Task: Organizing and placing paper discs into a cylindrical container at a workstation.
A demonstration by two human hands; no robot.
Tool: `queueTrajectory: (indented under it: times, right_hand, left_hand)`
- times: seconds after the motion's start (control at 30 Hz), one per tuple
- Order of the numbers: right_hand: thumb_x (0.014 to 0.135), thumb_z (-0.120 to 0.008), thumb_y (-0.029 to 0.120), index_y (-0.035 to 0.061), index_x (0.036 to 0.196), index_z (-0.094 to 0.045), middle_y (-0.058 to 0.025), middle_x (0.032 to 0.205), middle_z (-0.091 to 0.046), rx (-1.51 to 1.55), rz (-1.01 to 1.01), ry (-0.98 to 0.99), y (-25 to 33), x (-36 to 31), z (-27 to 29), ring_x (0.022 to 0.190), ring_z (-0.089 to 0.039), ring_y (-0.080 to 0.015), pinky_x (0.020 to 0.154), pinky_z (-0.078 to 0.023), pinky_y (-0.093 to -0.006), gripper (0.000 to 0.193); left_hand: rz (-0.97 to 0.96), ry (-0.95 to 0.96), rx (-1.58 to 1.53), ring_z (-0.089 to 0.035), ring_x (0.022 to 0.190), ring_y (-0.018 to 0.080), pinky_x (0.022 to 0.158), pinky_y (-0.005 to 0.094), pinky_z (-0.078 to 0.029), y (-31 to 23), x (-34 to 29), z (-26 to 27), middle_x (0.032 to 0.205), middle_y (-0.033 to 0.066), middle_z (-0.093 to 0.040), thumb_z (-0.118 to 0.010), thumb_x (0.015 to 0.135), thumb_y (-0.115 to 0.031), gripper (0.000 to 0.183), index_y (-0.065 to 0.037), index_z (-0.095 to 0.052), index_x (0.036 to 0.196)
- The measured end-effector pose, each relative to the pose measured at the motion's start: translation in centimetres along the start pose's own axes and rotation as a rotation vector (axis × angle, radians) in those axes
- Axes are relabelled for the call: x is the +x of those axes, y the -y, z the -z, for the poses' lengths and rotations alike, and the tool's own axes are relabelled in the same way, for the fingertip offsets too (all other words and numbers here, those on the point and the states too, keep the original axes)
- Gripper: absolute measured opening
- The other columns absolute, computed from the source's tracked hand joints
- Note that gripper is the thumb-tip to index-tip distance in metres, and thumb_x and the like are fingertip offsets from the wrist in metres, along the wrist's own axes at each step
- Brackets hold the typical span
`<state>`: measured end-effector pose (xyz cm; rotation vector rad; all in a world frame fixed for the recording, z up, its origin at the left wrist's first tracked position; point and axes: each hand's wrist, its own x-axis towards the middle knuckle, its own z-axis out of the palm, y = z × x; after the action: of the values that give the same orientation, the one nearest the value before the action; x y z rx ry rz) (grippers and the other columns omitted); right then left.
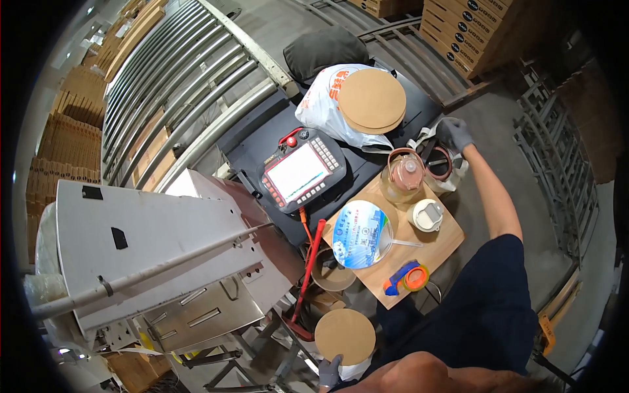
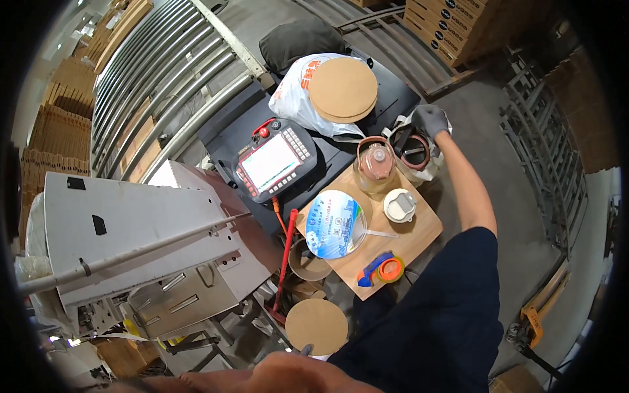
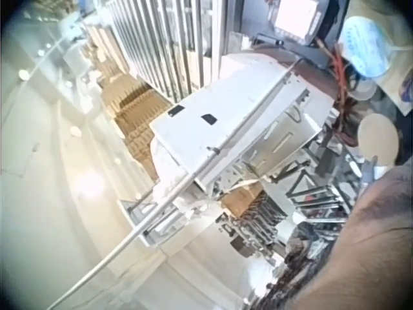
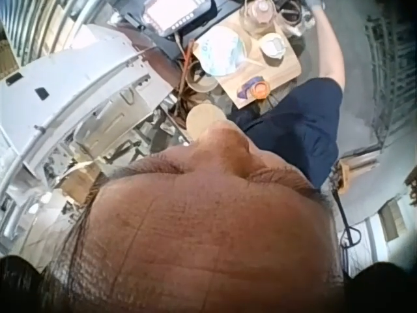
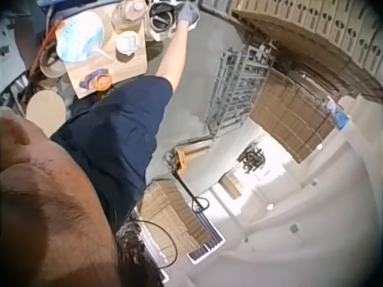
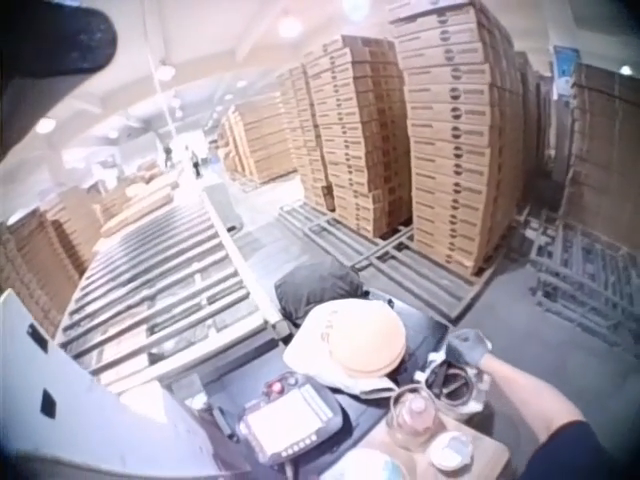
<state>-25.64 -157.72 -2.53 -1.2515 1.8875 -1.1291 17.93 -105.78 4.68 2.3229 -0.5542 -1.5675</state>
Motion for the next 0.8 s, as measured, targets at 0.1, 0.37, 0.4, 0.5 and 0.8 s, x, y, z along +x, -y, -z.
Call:
queueTrajectory:
  times: [0.1,0.37,0.4,0.5,0.8]
  right_hand:
    - [0.068,-0.053,0.041,-0.0024,0.092,-0.051,-0.0188,0.087,-0.055,-0.465,-0.231,-0.041,-6.8,-4.7,6.5,0.082,-0.053,-0.0287,0.070,-0.040,-0.0343,0.050]
    - [0.069,-0.054,0.032,-0.0011,0.082,-0.043,-0.0120,0.068,-0.051,-0.480,-0.632,0.306,-12.6,-19.2,14.3,0.055,-0.050,-0.0233,0.049,-0.042,-0.0339,0.037]
    - [0.068,-0.054,0.034,-0.0010,0.083,-0.044,-0.0114,0.068,-0.052,-0.406,-0.583,0.264,-14.4,-17.4,13.8,0.054,-0.050,-0.0227,0.048,-0.042,-0.0332,0.039]
    - [0.069,-0.052,0.043,-0.0019,0.099,-0.047,-0.0084,0.073,-0.055,-0.405,-0.226,0.186,-11.1,-9.7,9.8,0.063,-0.050,-0.0138,0.056,-0.041,-0.0231,0.055]
    - [0.062,-0.065,0.031,0.0059,0.088,-0.054,-0.0067,0.074,-0.054,0.176,-0.437,0.285,5.1,2.5,-10.9,0.067,-0.051,-0.0121,0.058,-0.041,-0.0261,0.038]
  left_hand:
    - [-0.003,0.022,-0.027,-0.055,0.076,0.0175,0.066,0.0274,-0.042,1.7,-0.6,-0.2,0.084,0.0123,-0.059,-0.057,0.068,-0.025,0.037,0.004,-0.053,0.090]
    - [-0.127,0.030,-0.154,-0.055,0.078,0.0189,0.066,0.0290,-0.042,12.8,0.4,-1.2,0.084,0.0134,-0.059,-0.058,0.068,-0.025,0.037,0.005,-0.053,0.090]
    - [-0.143,0.038,-0.163,-0.055,0.078,0.0189,0.066,0.0290,-0.042,13.5,0.5,-1.1,0.084,0.0134,-0.059,-0.058,0.068,-0.025,0.037,0.005,-0.053,0.090]
    - [-0.120,0.006,-0.077,-0.056,0.077,0.0201,0.063,0.0297,-0.042,14.7,-0.2,-0.4,0.080,0.0153,-0.059,-0.058,0.069,-0.024,0.036,0.006,-0.053,0.088]
    - [-0.088,-0.012,-0.104,-0.052,0.079,0.0246,0.070,0.0333,-0.040,9.2,-2.6,-0.8,0.091,0.0151,-0.055,-0.054,0.074,-0.024,0.040,0.003,-0.045,0.103]
